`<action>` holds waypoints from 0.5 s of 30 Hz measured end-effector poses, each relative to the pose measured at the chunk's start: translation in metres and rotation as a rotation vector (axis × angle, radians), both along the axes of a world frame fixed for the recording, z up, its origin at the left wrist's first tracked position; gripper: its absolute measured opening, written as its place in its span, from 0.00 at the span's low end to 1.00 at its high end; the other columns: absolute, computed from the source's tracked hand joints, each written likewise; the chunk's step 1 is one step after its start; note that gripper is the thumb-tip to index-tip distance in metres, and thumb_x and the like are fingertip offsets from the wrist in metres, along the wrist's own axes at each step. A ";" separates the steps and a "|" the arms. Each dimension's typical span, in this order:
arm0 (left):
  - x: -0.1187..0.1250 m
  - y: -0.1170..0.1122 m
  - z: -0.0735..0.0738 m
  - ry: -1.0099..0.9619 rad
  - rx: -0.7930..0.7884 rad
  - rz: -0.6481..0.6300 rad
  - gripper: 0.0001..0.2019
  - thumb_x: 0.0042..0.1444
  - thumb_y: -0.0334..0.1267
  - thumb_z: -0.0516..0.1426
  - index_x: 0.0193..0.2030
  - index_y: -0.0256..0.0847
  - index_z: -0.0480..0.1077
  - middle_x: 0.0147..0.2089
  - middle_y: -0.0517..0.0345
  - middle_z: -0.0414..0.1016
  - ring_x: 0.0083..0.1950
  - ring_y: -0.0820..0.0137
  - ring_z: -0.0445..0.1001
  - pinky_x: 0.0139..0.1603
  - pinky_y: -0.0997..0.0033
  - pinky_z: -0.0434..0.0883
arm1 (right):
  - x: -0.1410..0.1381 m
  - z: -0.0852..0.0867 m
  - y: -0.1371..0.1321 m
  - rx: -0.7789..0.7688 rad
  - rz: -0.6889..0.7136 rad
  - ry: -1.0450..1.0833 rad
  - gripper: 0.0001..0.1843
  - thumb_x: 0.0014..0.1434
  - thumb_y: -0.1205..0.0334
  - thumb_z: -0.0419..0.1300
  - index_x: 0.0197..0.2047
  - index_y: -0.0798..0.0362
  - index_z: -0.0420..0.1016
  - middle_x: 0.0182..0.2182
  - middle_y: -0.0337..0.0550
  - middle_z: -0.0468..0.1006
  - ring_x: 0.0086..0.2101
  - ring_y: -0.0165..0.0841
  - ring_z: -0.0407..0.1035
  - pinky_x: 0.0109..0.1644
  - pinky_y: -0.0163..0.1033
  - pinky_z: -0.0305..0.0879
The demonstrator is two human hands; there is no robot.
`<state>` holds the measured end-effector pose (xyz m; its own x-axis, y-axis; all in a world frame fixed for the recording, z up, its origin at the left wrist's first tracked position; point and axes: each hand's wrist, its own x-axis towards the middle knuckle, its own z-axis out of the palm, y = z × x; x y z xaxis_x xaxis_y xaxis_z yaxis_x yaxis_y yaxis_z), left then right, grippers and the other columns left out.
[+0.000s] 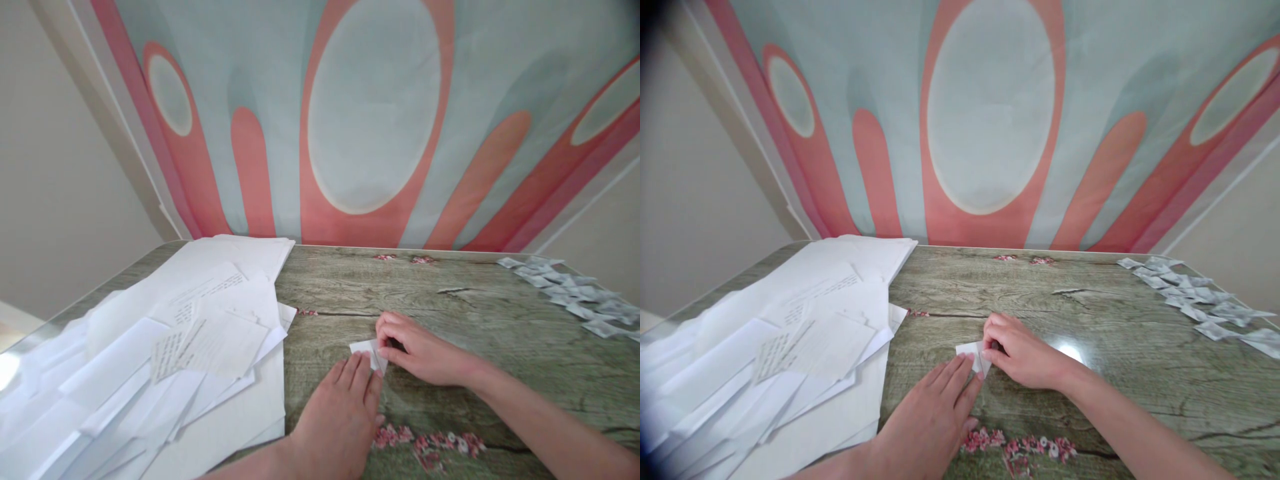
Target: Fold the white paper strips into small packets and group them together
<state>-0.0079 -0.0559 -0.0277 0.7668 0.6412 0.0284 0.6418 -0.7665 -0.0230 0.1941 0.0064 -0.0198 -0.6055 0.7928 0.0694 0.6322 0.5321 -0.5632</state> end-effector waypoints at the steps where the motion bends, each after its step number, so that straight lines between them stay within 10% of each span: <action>1: 0.000 0.000 0.000 0.000 -0.002 0.001 0.23 0.65 0.44 0.40 0.60 0.34 0.58 0.64 0.43 0.56 0.63 0.58 0.56 0.58 0.59 0.57 | -0.001 0.000 -0.001 0.012 -0.009 -0.005 0.05 0.59 0.67 0.53 0.31 0.53 0.65 0.34 0.40 0.68 0.37 0.31 0.62 0.43 0.39 0.60; 15: -0.002 0.002 0.004 0.028 -0.009 -0.016 0.24 0.65 0.44 0.39 0.62 0.33 0.57 0.63 0.43 0.57 0.64 0.59 0.55 0.59 0.60 0.55 | -0.007 -0.002 -0.007 0.099 -0.061 -0.082 0.06 0.59 0.68 0.52 0.31 0.53 0.64 0.34 0.41 0.67 0.37 0.33 0.62 0.43 0.41 0.59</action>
